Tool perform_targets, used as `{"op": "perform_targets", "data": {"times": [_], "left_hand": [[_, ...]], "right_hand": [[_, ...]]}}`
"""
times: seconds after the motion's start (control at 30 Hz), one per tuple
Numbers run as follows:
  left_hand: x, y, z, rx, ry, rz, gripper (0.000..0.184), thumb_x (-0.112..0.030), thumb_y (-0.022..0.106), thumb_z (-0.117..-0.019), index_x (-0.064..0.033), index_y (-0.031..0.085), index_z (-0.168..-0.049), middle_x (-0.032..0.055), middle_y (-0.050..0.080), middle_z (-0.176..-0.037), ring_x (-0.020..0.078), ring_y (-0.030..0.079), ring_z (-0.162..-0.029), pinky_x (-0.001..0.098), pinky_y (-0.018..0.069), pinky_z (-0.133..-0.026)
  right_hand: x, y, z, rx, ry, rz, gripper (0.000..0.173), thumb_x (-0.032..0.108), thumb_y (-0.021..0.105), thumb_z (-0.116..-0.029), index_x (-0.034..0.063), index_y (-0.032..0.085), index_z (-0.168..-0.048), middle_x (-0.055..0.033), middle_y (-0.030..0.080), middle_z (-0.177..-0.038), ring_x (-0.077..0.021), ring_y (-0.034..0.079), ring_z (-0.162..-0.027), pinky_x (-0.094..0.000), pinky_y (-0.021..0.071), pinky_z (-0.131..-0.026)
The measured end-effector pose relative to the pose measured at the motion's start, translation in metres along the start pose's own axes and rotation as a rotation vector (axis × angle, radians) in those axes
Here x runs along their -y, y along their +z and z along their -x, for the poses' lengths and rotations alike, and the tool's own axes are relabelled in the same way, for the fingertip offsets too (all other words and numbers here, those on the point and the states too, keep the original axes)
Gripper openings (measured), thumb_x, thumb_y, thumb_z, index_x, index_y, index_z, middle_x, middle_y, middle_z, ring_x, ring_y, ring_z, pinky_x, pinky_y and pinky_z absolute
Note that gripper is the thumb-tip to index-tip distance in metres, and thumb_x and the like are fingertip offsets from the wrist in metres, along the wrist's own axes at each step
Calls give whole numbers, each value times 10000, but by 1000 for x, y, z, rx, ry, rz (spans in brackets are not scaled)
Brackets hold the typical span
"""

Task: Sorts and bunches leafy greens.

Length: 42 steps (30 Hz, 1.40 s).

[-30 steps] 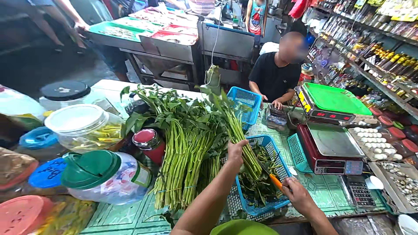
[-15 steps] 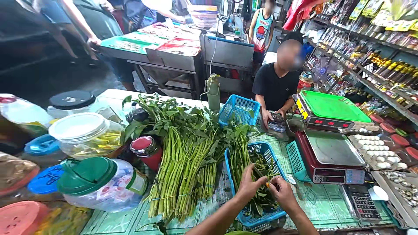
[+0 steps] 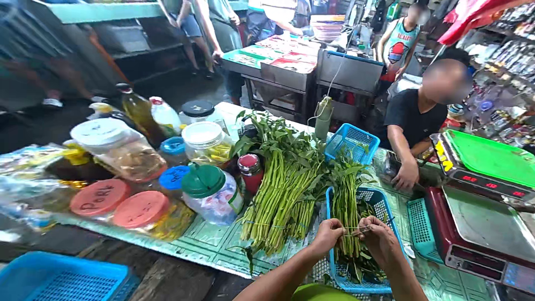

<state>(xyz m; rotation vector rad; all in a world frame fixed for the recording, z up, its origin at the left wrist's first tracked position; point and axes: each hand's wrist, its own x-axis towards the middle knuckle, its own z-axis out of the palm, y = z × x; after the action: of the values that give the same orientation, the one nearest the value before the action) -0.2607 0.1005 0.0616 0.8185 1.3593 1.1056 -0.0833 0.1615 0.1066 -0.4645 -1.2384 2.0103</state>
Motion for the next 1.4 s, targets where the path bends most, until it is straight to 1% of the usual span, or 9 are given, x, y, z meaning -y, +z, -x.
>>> {"op": "perform_targets", "data": {"times": [0.3, 0.4, 0.53, 0.6, 0.7, 0.83, 1.0, 1.2, 1.4], "left_hand": [[11, -35, -2, -186, -3, -9, 116, -94, 562, -1029, 10, 611, -1019, 50, 600, -691, 134, 591, -555, 301, 540, -566], [3, -49, -7, -294, 33, 26, 133, -103, 563, -1043, 21, 610, -1044, 47, 597, -650, 125, 578, -511, 280, 528, -523], [7, -60, -12, -117, 78, -243, 153, -125, 616, -1002, 19, 658, -1037, 82, 658, -781, 151, 626, -638, 347, 556, -645], [8, -63, -8, 69, 141, -412, 197, -189, 636, -992, 1, 685, -1016, 95, 686, -859, 171, 658, -742, 399, 568, -746], [0, -67, 0, 77, 96, -444, 241, -243, 576, -1047, -24, 673, -1025, 69, 680, -826, 159, 668, -715, 375, 581, -730], [-6, -90, 2, -79, 20, -303, 205, -172, 542, -1062, -4, 655, -1086, 79, 701, -827, 164, 689, -705, 354, 596, -708], [-2, -105, 7, -147, -27, -175, 145, -120, 547, -1056, -4, 631, -1079, 54, 691, -784, 125, 671, -655, 287, 575, -650], [1, -95, 4, -47, -63, -198, 142, -125, 570, -1046, -9, 634, -1096, 61, 687, -831, 125, 666, -679, 294, 574, -669], [-8, -119, 17, -353, -70, -941, 370, -253, 626, -1006, -26, 647, -1298, 221, 611, -1320, 381, 583, -1259, 550, 491, -1045]], "right_hand": [[-32, 16, -9, 55, 374, 40, 216, 226, 470, -1031, 108, 635, -958, 19, 626, -758, -21, 523, -566, -171, 414, -489], [-43, 27, 0, 289, 648, 230, 314, 195, 441, -1041, 69, 592, -1286, 23, 590, -715, -17, 478, -511, -170, 397, -459], [-41, 33, -2, 620, 590, 65, 796, 284, 586, -1005, 374, 98, -1627, -101, 729, -1155, -121, 641, -593, -246, 509, -473], [-29, 31, -13, 546, 453, 81, 884, 333, 631, -996, 497, 21, -1615, -107, 664, -1356, -213, 738, -791, -293, 572, -490], [-22, 9, -36, 78, 367, 280, 964, 242, 605, -1001, 369, -122, -1621, -108, 693, -1184, -252, 734, -838, -366, 597, -532], [-46, -47, -61, -589, 487, 602, 757, 160, 605, -1043, 287, 168, -1649, -225, 629, -1200, -358, 678, -938, -528, 572, -717], [-80, -71, -64, -567, 569, 1129, 790, 370, 742, -941, 42, 374, -1558, -251, 529, -1462, -392, 522, -1354, -554, 418, -1133], [-78, -64, -75, -515, 666, 1229, 771, 382, 757, -929, 33, 422, -1530, -236, 583, -1416, -387, 559, -1325, -559, 431, -1121], [-69, -38, -72, -557, 393, 1413, 731, 391, 705, -953, 31, 438, -1530, -271, 442, -1518, -410, 430, -1422, -521, 375, -1180]]}}
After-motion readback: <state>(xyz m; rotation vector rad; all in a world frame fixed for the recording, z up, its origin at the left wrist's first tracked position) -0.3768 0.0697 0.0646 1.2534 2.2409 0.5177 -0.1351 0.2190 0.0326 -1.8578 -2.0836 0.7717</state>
